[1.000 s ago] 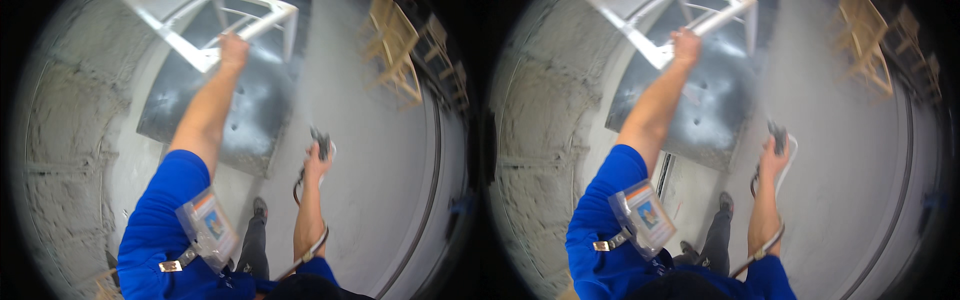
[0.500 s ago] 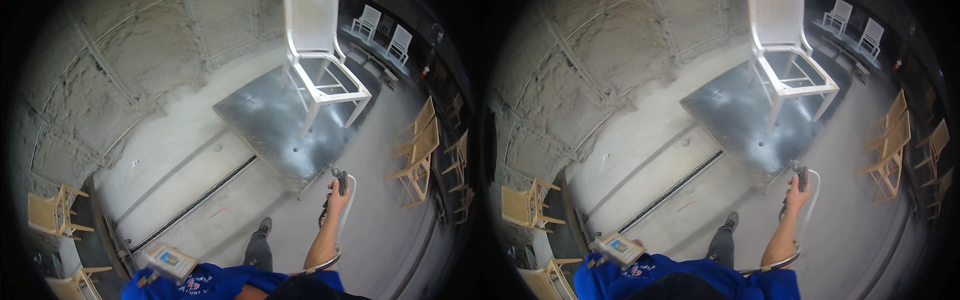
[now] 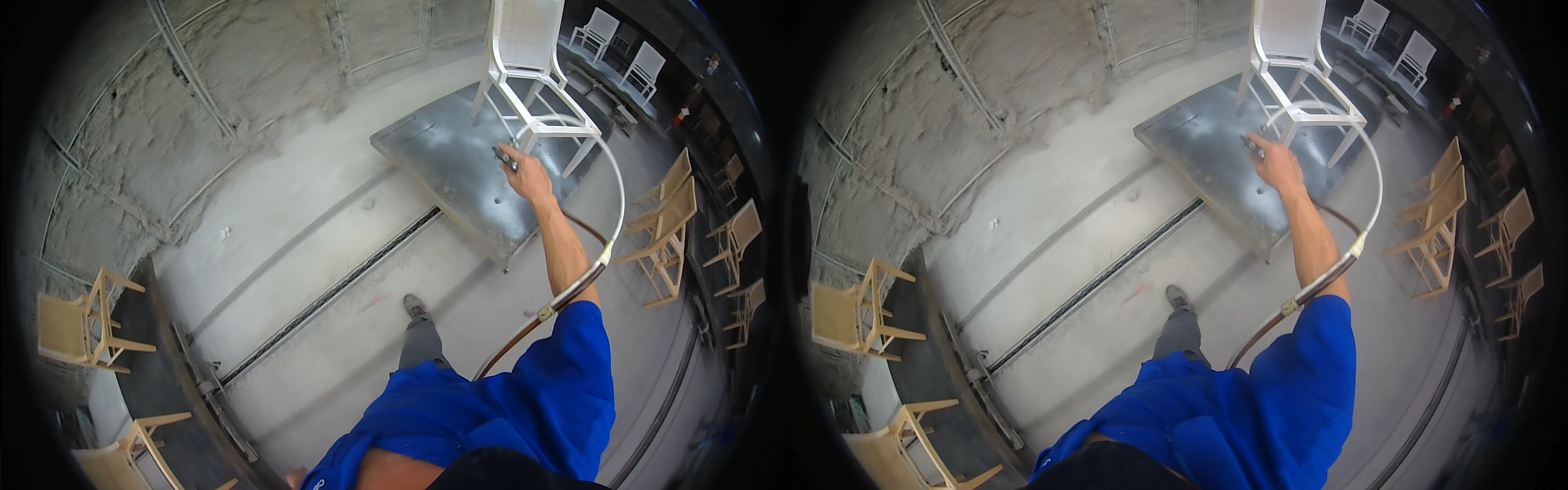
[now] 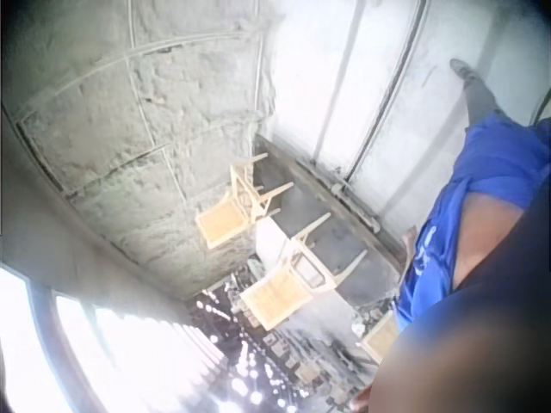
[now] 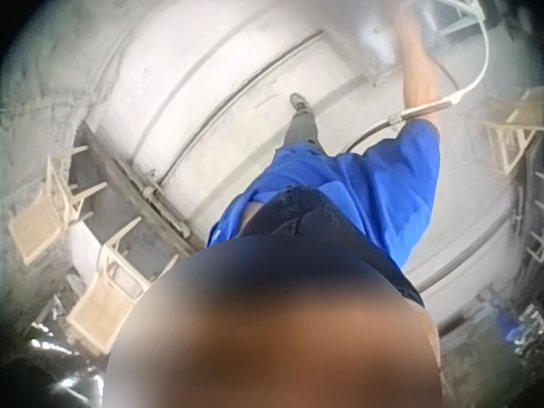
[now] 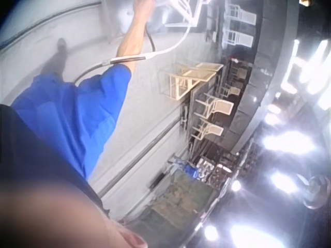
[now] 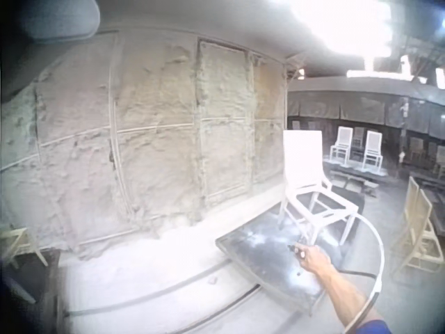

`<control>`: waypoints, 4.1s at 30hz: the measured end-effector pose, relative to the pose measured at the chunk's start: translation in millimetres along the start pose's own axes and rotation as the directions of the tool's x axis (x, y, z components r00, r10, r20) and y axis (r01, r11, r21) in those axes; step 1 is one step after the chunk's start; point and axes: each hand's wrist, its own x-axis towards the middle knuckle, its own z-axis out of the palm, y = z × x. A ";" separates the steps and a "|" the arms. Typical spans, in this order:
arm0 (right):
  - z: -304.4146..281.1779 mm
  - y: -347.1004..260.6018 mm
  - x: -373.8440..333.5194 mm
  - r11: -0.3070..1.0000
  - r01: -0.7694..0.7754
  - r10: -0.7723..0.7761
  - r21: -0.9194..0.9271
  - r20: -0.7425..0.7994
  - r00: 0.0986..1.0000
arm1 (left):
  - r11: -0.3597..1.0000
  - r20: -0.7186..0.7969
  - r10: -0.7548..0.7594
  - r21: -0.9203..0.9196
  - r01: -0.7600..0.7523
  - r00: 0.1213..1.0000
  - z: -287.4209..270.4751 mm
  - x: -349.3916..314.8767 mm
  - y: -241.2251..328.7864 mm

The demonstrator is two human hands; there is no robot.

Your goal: The person uses a spray gun to apply white paint to multiple wooden chairs in a workshop. They rotate each chair to cover all sides, then place it aside and pick up the next chair to repeat the process.

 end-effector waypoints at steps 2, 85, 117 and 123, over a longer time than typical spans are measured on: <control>-4.3 -1.7 34.1 0.993 -0.014 0.017 -0.113 0.022 1.000 | 0.972 0.017 0.005 -0.237 -0.001 1.000 5.9 2.3 52.7; 107.0 -1098.5 -772.0 -0.071 0.612 -0.184 0.788 0.593 -0.784 | -0.138 0.888 0.085 0.460 -0.877 0.453 426.2 110.7 -419.8; 95.3 -1089.4 -813.8 0.122 0.643 -0.100 0.756 0.654 -0.750 | -0.055 0.824 -0.033 0.563 -0.824 0.566 468.8 79.3 -444.7; 41.8 -1094.7 -897.3 0.147 0.886 -0.035 0.439 0.898 -0.439 | -0.111 0.848 -0.017 0.525 -0.844 0.530 489.0 76.3 -477.7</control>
